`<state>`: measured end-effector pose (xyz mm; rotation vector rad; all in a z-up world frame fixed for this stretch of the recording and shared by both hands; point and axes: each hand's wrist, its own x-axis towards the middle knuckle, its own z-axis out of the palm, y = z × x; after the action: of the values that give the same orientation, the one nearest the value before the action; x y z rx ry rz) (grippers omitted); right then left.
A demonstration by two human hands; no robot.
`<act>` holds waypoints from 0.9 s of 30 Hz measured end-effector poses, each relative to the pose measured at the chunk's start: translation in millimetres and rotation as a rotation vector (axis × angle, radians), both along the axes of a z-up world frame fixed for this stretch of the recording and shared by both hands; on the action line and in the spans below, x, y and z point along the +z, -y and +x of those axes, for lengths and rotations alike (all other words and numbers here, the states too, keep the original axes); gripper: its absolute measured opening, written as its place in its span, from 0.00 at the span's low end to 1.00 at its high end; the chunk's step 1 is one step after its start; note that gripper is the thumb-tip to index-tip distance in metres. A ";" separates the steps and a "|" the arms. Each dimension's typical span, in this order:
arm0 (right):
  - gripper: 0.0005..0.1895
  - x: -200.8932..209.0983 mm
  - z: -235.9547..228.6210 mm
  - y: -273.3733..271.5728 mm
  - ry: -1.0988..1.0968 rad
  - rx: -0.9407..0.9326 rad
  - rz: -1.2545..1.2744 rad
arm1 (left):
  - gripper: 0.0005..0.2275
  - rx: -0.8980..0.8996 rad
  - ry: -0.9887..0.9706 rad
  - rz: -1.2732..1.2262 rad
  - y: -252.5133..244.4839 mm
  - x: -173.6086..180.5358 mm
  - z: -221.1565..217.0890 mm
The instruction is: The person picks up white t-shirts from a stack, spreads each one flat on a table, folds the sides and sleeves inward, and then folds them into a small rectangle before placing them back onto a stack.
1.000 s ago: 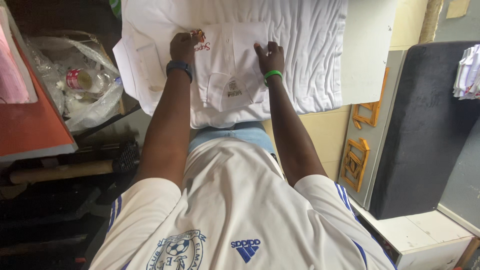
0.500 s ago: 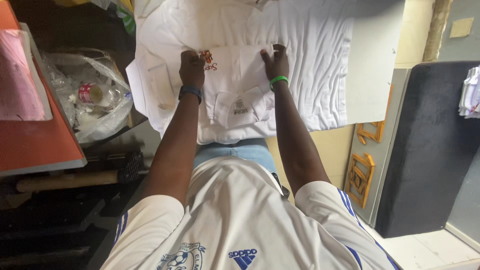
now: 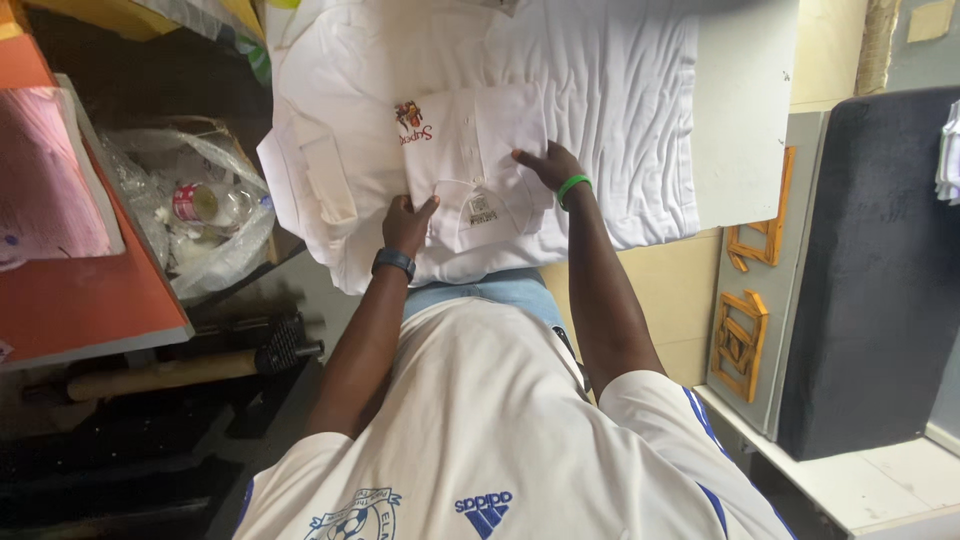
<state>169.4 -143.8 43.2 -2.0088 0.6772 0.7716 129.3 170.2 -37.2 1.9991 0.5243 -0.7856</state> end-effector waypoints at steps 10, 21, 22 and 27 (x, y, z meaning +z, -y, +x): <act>0.62 -6.9 -49.7 -8.4 -0.018 -0.262 0.219 | 0.25 0.246 -0.132 -0.432 26.6 49.0 30.5; 0.45 6.7 -153.4 99.8 0.145 -0.937 0.827 | 0.16 0.331 -0.478 -0.751 133.4 136.3 7.6; 0.45 23.8 -167.4 122.3 0.168 -0.961 0.818 | 0.16 0.298 -0.485 -0.755 163.0 149.7 1.6; 0.31 48.0 -270.5 249.4 0.249 -0.985 0.927 | 0.17 0.196 -0.535 -0.700 339.3 232.4 -61.2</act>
<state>-101.0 -393.2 91.3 -0.7389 0.8306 0.1429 68.1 -169.1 195.2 1.0736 0.6260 -1.1888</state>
